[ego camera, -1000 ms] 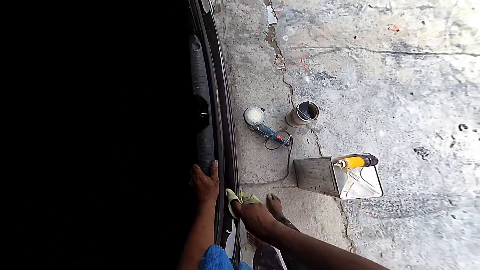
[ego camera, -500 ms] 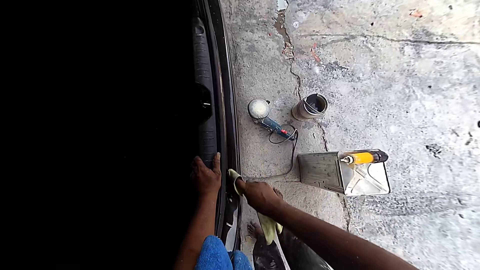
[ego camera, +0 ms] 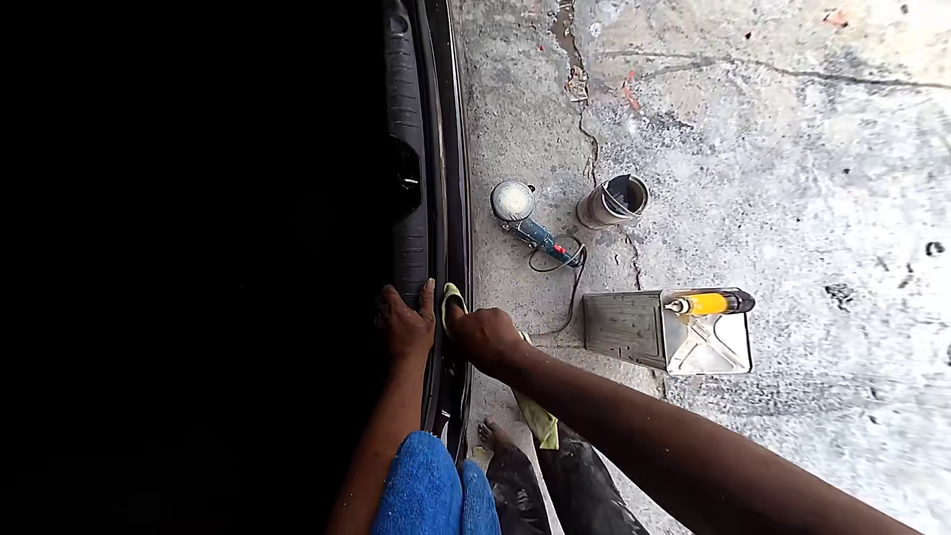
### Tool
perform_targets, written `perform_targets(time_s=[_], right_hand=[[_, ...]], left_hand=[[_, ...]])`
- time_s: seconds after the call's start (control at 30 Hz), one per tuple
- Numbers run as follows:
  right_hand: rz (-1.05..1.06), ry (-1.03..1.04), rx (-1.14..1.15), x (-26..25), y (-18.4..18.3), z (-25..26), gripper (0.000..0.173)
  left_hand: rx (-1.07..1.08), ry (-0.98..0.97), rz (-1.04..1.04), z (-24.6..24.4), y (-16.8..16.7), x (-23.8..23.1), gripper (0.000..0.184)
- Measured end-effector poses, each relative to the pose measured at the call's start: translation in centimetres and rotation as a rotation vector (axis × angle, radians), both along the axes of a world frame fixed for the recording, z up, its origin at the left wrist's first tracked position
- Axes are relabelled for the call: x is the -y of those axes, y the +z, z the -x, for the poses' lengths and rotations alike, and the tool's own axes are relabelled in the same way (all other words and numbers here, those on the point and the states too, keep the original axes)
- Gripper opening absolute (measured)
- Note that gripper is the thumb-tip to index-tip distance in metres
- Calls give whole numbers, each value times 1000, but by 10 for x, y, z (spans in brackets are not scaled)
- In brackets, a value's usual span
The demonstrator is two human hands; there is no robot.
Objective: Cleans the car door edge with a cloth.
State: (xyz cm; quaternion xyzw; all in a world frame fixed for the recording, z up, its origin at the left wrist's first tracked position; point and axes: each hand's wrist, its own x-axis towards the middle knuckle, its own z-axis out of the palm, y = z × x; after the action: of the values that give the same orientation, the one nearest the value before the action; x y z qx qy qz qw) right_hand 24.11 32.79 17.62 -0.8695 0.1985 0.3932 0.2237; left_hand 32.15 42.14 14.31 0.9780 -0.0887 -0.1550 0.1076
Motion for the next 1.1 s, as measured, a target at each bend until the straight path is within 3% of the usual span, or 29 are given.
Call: perform_targets(time_s=[0.2,0.3,0.37,0.47,0.57,0.67,0.77,0.93,1.1], right_hand=[[70,137,-97,-26,12,24,54],[107,131,-86,-1,15,-3,56],[148,157,-33,10,14,-18,48],[140,193,-29,-7,16,3,41],[95,188,-104,-29,18,27,45],[126,149,-87,-15,17,0,47],[246,239,-66,0,20,-27,37],[206,371,-122,-14,25,11,50],[261,363,-35,17,15,-10,53]], left_hand=[[-23,1,10,0,-2,-4,89],[-37,4,42,0,2,-2,87],[-35,13,68,0,2,-4,86],[-59,10,46,-1,1,-7,88],[-32,3,72,0,-2,-3,88],[-60,10,58,-1,2,-5,86],[-70,15,62,-3,3,-4,87],[-45,5,76,-2,-2,-4,88],[-88,13,70,-5,4,-3,87]])
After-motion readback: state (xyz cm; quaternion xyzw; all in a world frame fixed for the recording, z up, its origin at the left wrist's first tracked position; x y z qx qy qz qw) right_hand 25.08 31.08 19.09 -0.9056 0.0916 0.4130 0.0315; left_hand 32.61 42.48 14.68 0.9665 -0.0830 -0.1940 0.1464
